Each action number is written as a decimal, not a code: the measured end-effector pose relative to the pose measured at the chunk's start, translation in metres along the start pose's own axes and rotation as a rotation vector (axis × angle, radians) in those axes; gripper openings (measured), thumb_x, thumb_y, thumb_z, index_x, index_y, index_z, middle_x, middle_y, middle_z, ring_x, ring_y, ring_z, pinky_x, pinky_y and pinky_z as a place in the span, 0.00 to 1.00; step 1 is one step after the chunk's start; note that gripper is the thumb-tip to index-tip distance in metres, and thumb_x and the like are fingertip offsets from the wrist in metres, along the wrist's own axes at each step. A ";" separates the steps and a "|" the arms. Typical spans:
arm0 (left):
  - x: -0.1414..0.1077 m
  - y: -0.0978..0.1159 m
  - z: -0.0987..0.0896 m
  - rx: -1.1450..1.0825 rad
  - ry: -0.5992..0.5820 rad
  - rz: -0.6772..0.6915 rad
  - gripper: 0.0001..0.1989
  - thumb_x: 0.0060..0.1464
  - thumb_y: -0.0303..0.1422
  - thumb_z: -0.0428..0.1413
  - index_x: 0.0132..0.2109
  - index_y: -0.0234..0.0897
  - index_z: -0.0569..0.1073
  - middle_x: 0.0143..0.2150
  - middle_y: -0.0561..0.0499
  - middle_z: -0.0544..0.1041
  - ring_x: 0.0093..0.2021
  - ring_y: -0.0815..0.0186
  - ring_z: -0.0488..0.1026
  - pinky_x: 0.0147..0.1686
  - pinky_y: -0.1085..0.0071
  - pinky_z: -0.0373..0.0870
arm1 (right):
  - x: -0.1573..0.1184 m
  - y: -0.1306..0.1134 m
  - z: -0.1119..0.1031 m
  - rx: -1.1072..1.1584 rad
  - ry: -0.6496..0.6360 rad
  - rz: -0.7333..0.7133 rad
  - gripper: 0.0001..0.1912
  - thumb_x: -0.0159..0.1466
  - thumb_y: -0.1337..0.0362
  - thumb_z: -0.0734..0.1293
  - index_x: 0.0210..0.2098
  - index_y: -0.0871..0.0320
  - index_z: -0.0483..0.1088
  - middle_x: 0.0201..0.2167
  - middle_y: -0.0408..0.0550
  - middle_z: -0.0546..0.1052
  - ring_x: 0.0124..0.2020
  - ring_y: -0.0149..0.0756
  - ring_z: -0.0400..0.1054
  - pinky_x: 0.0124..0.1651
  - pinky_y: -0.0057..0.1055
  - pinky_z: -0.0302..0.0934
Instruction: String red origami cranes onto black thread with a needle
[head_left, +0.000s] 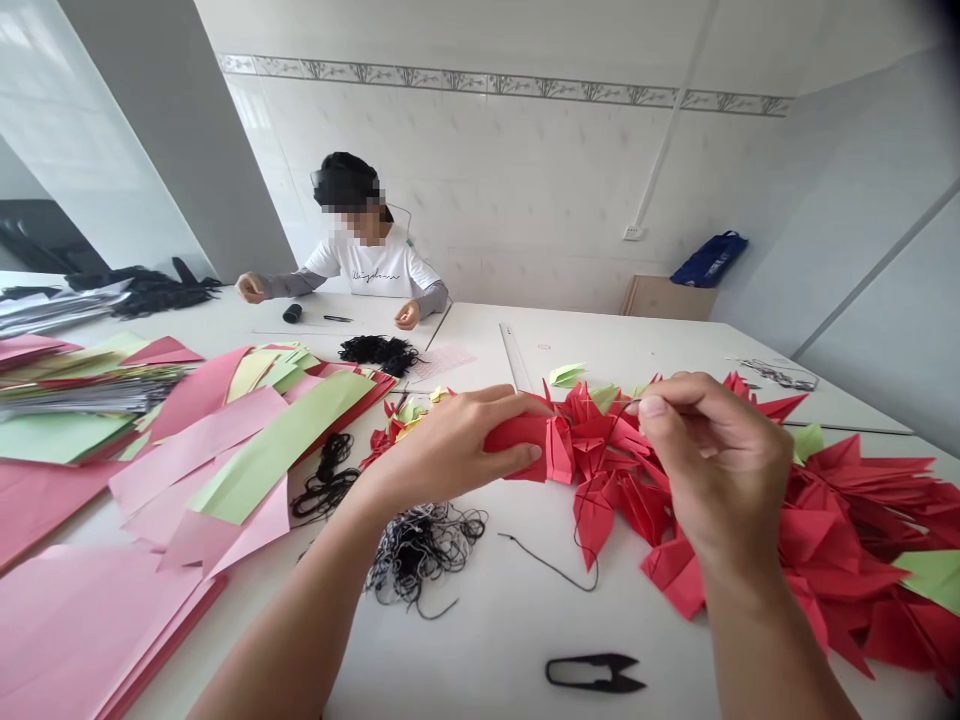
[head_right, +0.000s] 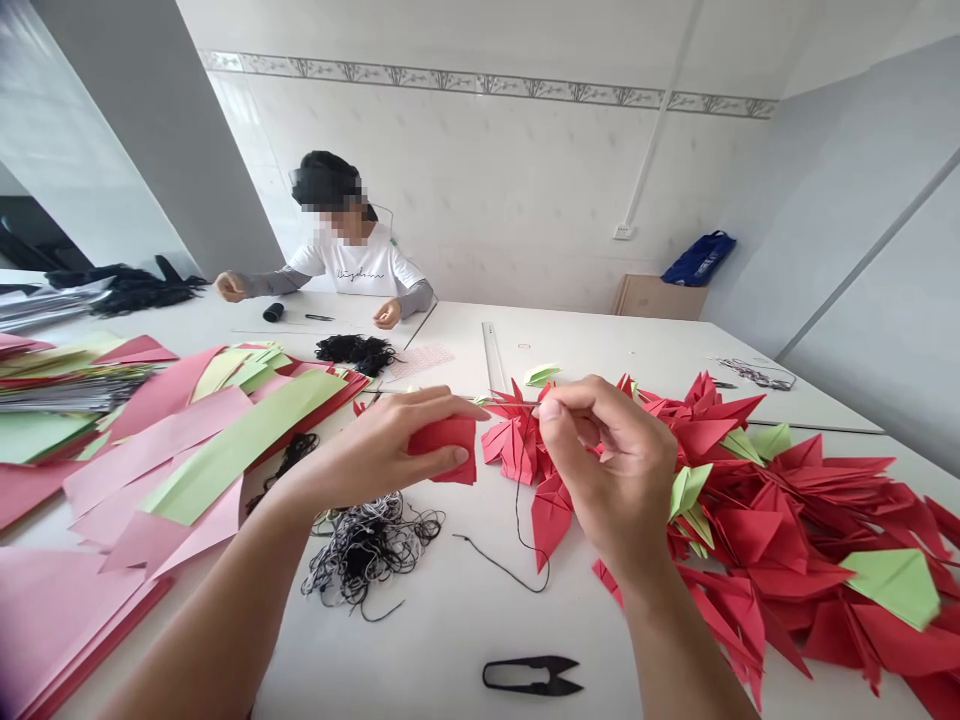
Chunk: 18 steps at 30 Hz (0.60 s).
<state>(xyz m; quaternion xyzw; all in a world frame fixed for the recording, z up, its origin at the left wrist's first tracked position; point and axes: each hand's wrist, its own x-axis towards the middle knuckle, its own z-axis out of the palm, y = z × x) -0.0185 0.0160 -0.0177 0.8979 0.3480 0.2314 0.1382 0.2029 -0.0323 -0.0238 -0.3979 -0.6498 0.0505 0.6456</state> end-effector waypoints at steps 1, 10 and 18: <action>0.005 -0.009 0.010 0.007 -0.072 0.017 0.16 0.63 0.39 0.55 0.57 0.49 0.73 0.48 0.52 0.78 0.42 0.64 0.75 0.38 0.70 0.69 | 0.000 0.000 -0.002 -0.014 -0.004 -0.009 0.12 0.66 0.65 0.67 0.26 0.55 0.69 0.23 0.41 0.68 0.26 0.30 0.60 0.27 0.30 0.55; 0.031 -0.091 0.130 0.246 -0.242 -0.015 0.15 0.67 0.35 0.49 0.53 0.38 0.76 0.71 0.37 0.58 0.70 0.44 0.55 0.64 0.43 0.58 | 0.006 0.002 -0.013 -0.083 0.012 -0.056 0.13 0.67 0.63 0.67 0.26 0.54 0.68 0.22 0.41 0.67 0.25 0.31 0.59 0.27 0.31 0.55; 0.033 -0.100 0.134 0.147 -0.211 0.031 0.16 0.67 0.29 0.45 0.53 0.40 0.76 0.61 0.44 0.73 0.58 0.57 0.72 0.65 0.51 0.58 | 0.007 0.014 -0.005 -0.044 -0.050 -0.007 0.13 0.67 0.60 0.67 0.26 0.55 0.68 0.24 0.42 0.71 0.27 0.32 0.64 0.30 0.30 0.59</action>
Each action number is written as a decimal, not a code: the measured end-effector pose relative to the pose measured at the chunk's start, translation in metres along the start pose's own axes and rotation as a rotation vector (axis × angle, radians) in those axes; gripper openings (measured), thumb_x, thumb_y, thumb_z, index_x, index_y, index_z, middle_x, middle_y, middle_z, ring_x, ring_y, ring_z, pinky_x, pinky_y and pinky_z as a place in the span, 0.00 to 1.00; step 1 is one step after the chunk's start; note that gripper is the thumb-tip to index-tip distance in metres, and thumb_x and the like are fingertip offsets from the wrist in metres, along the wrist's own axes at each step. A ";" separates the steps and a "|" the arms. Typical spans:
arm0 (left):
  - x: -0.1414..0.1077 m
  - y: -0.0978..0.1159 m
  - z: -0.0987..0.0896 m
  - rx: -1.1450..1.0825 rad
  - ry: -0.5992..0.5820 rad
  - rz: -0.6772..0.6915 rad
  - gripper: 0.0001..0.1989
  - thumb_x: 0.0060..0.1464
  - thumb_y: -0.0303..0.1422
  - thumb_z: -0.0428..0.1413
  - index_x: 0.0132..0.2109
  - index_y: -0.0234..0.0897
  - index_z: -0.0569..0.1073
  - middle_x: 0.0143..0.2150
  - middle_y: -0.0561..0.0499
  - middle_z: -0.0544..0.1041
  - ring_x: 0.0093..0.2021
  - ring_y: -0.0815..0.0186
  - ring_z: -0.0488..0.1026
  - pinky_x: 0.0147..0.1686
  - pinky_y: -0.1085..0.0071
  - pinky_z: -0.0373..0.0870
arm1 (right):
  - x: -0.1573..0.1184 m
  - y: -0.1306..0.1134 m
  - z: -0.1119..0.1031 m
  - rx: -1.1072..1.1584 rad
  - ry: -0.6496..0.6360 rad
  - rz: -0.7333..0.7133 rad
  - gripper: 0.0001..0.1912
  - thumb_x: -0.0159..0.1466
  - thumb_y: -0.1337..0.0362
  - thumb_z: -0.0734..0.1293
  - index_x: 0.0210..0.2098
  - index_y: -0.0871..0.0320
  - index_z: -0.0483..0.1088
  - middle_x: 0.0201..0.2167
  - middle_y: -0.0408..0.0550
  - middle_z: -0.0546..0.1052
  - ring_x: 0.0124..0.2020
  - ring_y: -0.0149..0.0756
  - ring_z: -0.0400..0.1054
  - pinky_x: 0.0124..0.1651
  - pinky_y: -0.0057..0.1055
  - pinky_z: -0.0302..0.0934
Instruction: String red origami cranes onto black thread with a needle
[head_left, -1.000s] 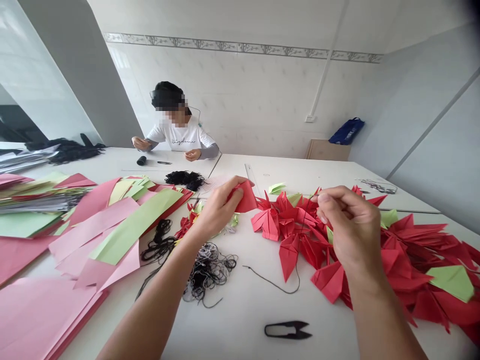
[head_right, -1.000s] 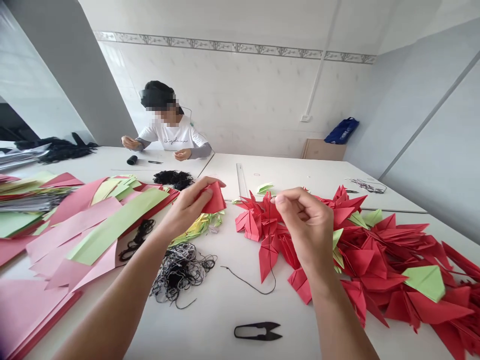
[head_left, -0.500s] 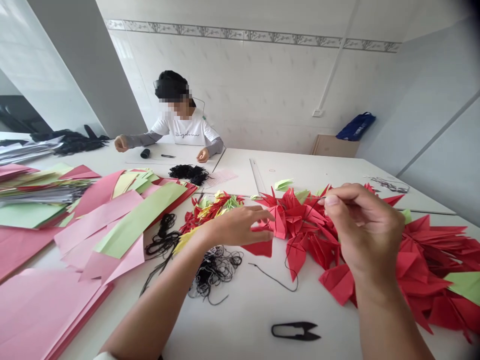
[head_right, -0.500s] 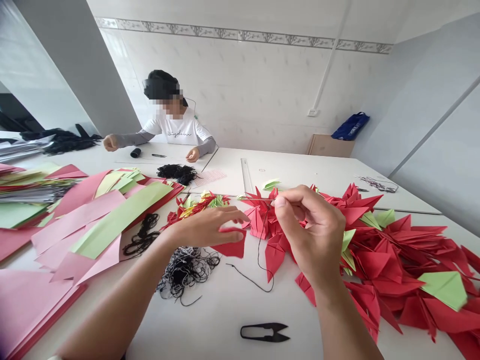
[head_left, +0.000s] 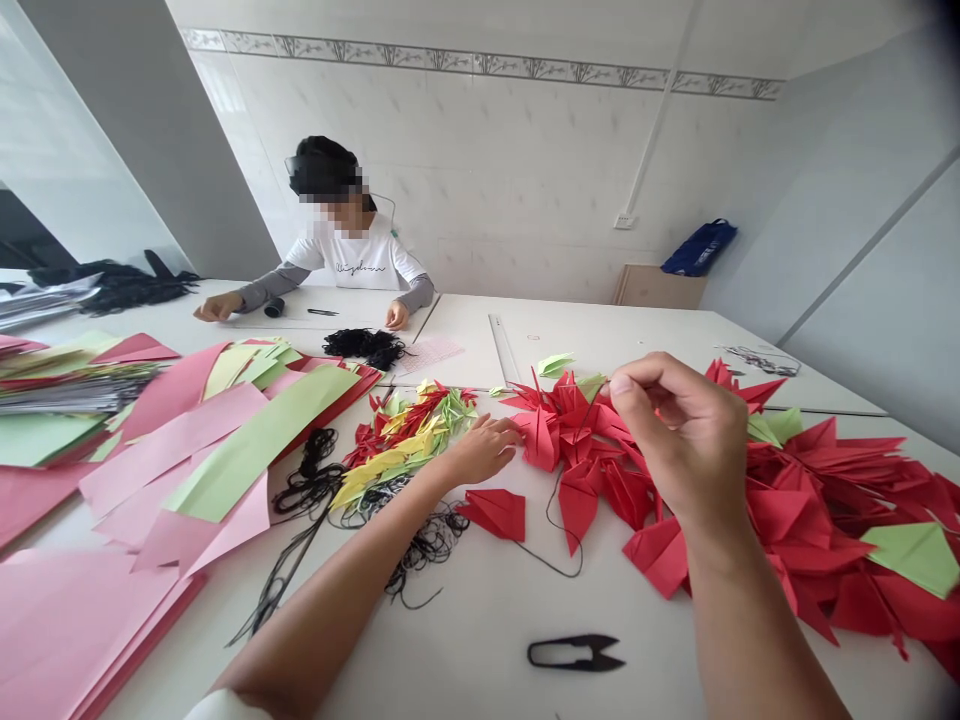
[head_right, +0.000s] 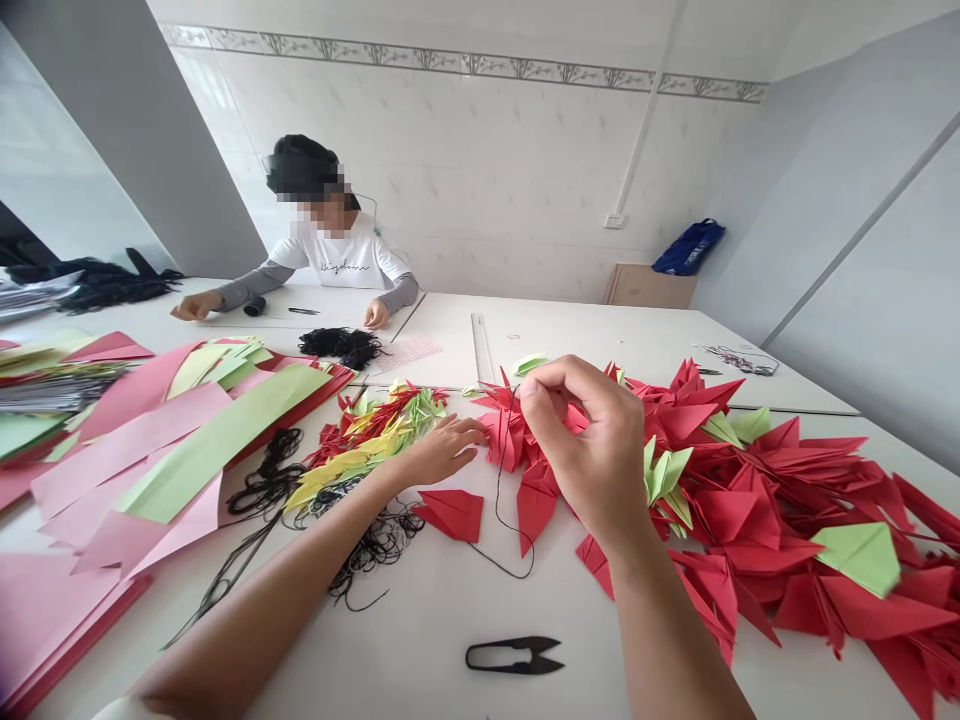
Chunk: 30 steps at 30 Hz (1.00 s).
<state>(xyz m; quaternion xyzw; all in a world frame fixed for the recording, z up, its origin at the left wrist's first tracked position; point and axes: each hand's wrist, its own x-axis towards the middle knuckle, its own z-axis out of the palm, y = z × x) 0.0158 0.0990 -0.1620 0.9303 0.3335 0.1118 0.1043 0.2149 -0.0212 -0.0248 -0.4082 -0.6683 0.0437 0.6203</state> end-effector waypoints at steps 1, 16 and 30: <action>-0.001 0.001 -0.003 -0.008 0.003 -0.008 0.17 0.67 0.29 0.44 0.54 0.39 0.75 0.59 0.44 0.74 0.57 0.58 0.73 0.65 0.53 0.58 | 0.000 0.001 0.001 0.001 -0.009 0.006 0.13 0.67 0.60 0.67 0.26 0.55 0.69 0.24 0.42 0.71 0.27 0.32 0.64 0.30 0.30 0.59; -0.010 0.027 -0.079 -0.343 0.702 -0.136 0.08 0.54 0.21 0.51 0.36 0.36 0.73 0.34 0.52 0.79 0.35 0.70 0.76 0.39 0.74 0.72 | -0.001 0.004 0.003 0.019 -0.041 -0.021 0.10 0.68 0.67 0.66 0.28 0.55 0.69 0.27 0.42 0.70 0.30 0.32 0.64 0.34 0.31 0.60; -0.041 0.099 -0.120 -0.472 0.785 -0.043 0.03 0.59 0.25 0.57 0.37 0.36 0.75 0.32 0.54 0.79 0.33 0.72 0.76 0.37 0.75 0.73 | -0.009 -0.004 0.010 0.168 -0.212 -0.179 0.07 0.66 0.72 0.66 0.32 0.55 0.71 0.39 0.46 0.77 0.40 0.36 0.71 0.41 0.35 0.67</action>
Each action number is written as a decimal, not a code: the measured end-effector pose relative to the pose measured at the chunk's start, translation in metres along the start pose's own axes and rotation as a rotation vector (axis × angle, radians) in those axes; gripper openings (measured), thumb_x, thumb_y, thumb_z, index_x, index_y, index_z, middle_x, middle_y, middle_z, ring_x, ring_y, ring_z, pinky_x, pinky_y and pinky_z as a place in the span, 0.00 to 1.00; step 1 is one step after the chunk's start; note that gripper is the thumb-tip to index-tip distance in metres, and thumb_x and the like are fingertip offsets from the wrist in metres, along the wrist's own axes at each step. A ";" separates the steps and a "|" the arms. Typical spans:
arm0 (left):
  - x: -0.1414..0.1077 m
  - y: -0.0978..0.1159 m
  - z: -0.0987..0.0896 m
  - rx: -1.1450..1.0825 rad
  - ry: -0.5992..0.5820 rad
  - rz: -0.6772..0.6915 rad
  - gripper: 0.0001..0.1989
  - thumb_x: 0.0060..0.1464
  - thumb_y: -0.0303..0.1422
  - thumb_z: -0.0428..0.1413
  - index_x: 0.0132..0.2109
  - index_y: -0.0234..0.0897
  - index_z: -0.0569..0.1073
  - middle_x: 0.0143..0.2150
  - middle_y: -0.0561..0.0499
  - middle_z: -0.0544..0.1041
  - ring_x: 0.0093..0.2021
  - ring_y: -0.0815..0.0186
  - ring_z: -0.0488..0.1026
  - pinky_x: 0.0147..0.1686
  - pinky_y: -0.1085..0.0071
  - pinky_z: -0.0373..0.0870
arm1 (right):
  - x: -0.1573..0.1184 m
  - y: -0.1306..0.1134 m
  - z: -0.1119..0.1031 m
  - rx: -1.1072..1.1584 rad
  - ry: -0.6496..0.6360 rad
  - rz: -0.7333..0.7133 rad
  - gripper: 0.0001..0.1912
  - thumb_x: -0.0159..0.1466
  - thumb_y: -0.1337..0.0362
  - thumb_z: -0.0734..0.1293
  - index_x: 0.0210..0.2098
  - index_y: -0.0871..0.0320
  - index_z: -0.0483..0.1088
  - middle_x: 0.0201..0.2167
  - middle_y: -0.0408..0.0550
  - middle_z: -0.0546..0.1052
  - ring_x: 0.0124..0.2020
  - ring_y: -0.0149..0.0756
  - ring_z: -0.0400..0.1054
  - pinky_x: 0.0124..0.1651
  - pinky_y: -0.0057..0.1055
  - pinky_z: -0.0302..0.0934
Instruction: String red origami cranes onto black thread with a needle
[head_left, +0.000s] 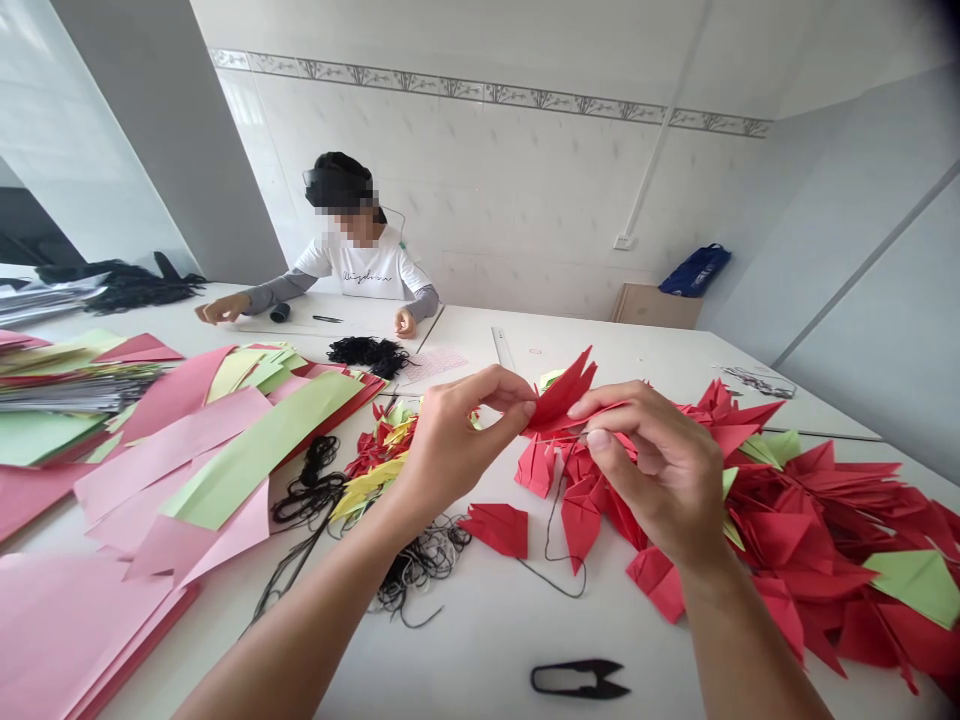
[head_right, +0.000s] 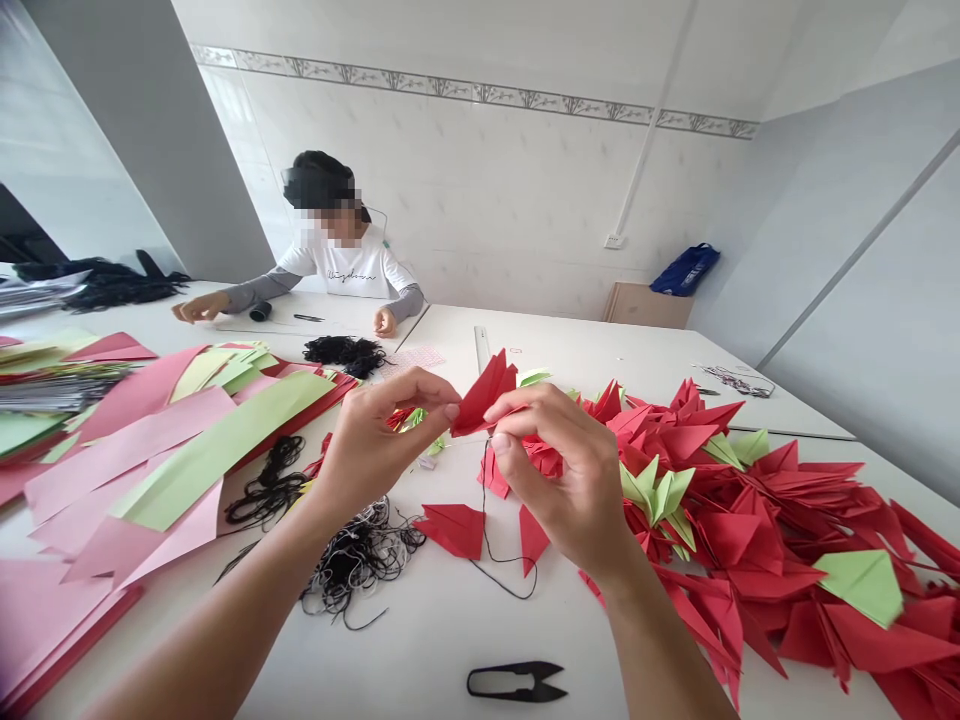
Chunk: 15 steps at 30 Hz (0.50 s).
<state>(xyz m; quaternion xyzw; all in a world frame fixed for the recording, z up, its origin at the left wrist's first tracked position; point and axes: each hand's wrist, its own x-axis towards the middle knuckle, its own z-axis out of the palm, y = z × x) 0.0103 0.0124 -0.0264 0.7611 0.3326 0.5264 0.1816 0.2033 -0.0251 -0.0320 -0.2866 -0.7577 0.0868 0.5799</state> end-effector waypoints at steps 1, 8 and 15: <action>0.001 0.002 -0.002 -0.024 -0.014 -0.028 0.04 0.59 0.26 0.58 0.35 0.36 0.75 0.31 0.54 0.79 0.32 0.72 0.75 0.36 0.75 0.73 | 0.000 0.001 0.000 0.009 0.006 -0.016 0.07 0.66 0.72 0.66 0.32 0.55 0.71 0.38 0.46 0.76 0.40 0.35 0.71 0.40 0.35 0.67; -0.002 0.018 -0.013 -0.261 -0.171 -0.076 0.06 0.60 0.31 0.60 0.33 0.36 0.74 0.30 0.52 0.77 0.30 0.71 0.74 0.30 0.76 0.71 | -0.002 0.020 0.002 0.321 0.150 0.037 0.09 0.67 0.67 0.65 0.29 0.56 0.70 0.31 0.46 0.70 0.34 0.35 0.65 0.34 0.33 0.61; -0.019 0.045 -0.007 0.030 -0.054 0.309 0.07 0.57 0.21 0.59 0.33 0.36 0.73 0.30 0.55 0.76 0.28 0.74 0.70 0.30 0.76 0.67 | -0.004 0.041 0.016 0.758 0.193 0.337 0.15 0.62 0.57 0.67 0.23 0.54 0.62 0.26 0.42 0.63 0.25 0.31 0.55 0.26 0.30 0.55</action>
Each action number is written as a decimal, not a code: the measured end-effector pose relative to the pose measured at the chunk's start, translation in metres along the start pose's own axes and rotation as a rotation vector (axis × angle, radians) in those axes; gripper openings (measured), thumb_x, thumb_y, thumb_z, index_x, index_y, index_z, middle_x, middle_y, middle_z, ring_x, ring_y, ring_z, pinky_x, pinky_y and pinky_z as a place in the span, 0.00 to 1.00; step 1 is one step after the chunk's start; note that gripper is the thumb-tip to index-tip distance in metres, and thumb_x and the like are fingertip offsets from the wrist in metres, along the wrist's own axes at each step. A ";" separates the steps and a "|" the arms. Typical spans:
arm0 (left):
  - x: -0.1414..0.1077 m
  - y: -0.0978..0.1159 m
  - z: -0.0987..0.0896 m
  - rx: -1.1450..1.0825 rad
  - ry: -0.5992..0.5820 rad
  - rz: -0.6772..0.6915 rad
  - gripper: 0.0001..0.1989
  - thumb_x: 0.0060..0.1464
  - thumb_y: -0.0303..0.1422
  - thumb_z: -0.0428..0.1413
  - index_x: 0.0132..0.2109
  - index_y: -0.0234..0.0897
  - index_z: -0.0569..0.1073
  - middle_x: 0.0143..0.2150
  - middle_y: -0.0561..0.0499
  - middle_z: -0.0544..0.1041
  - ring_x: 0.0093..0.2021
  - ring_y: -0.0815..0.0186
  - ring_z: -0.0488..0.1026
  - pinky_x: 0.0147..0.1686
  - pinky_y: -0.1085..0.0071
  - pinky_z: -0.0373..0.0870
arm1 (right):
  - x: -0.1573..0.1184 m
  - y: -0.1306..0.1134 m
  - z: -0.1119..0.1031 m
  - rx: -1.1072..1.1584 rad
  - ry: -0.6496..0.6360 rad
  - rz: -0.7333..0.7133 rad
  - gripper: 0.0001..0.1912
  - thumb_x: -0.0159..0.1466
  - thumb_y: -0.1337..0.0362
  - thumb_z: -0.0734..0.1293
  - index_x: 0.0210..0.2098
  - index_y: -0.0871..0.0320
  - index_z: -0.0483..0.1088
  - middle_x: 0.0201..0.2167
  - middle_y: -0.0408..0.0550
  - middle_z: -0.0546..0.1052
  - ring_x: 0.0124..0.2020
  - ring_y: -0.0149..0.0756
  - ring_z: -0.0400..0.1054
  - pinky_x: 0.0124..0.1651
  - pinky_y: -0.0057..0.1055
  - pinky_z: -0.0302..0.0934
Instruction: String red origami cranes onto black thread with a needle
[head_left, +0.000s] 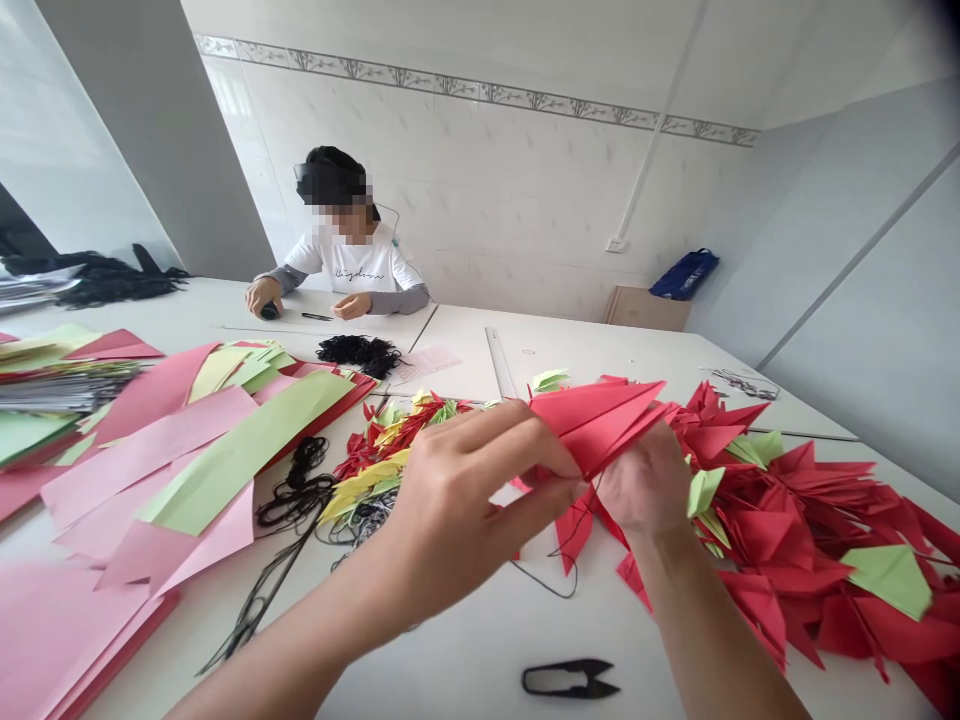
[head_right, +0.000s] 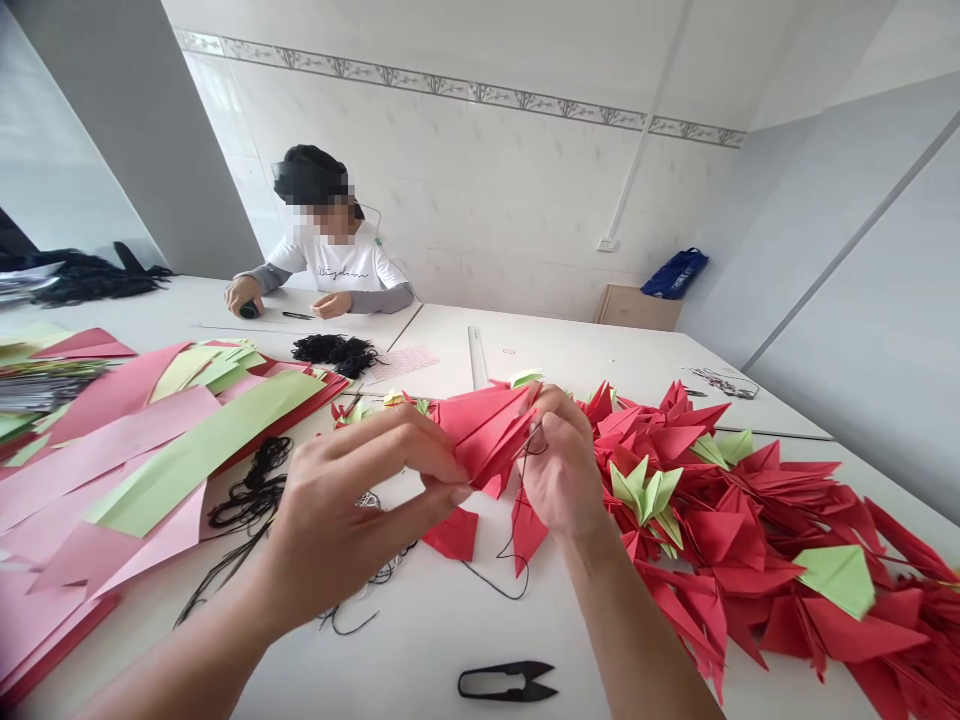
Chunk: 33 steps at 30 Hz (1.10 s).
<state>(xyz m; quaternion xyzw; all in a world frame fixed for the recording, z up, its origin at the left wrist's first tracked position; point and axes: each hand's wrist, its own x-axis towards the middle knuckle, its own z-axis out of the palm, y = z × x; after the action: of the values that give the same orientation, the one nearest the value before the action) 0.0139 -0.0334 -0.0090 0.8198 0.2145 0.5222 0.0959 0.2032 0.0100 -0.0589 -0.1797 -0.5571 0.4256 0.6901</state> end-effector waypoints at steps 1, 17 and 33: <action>-0.001 0.002 0.001 0.034 -0.004 0.024 0.07 0.57 0.21 0.59 0.32 0.36 0.73 0.29 0.55 0.75 0.27 0.74 0.69 0.29 0.77 0.66 | 0.000 0.002 0.003 0.027 0.004 0.045 0.16 0.61 0.55 0.67 0.23 0.54 0.60 0.26 0.42 0.62 0.25 0.31 0.54 0.26 0.30 0.56; 0.006 -0.019 -0.002 -0.362 0.004 -0.493 0.08 0.61 0.33 0.59 0.34 0.36 0.71 0.27 0.54 0.75 0.25 0.71 0.75 0.24 0.76 0.71 | -0.010 -0.006 0.012 0.019 -0.014 0.014 0.12 0.67 0.60 0.63 0.27 0.54 0.66 0.56 0.42 0.73 0.48 0.34 0.70 0.48 0.33 0.68; 0.004 -0.023 -0.010 0.068 -0.037 -0.203 0.05 0.60 0.24 0.56 0.35 0.37 0.73 0.32 0.55 0.77 0.30 0.74 0.70 0.28 0.76 0.67 | -0.022 -0.041 0.027 -0.671 -0.157 -0.323 0.08 0.65 0.67 0.65 0.28 0.54 0.69 0.41 0.48 0.74 0.52 0.44 0.69 0.52 0.41 0.66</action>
<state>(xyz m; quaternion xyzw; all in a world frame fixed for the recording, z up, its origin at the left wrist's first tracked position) 0.0003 -0.0120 -0.0096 0.8063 0.3119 0.4869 0.1245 0.1938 -0.0369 -0.0338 -0.2723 -0.7379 0.1179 0.6061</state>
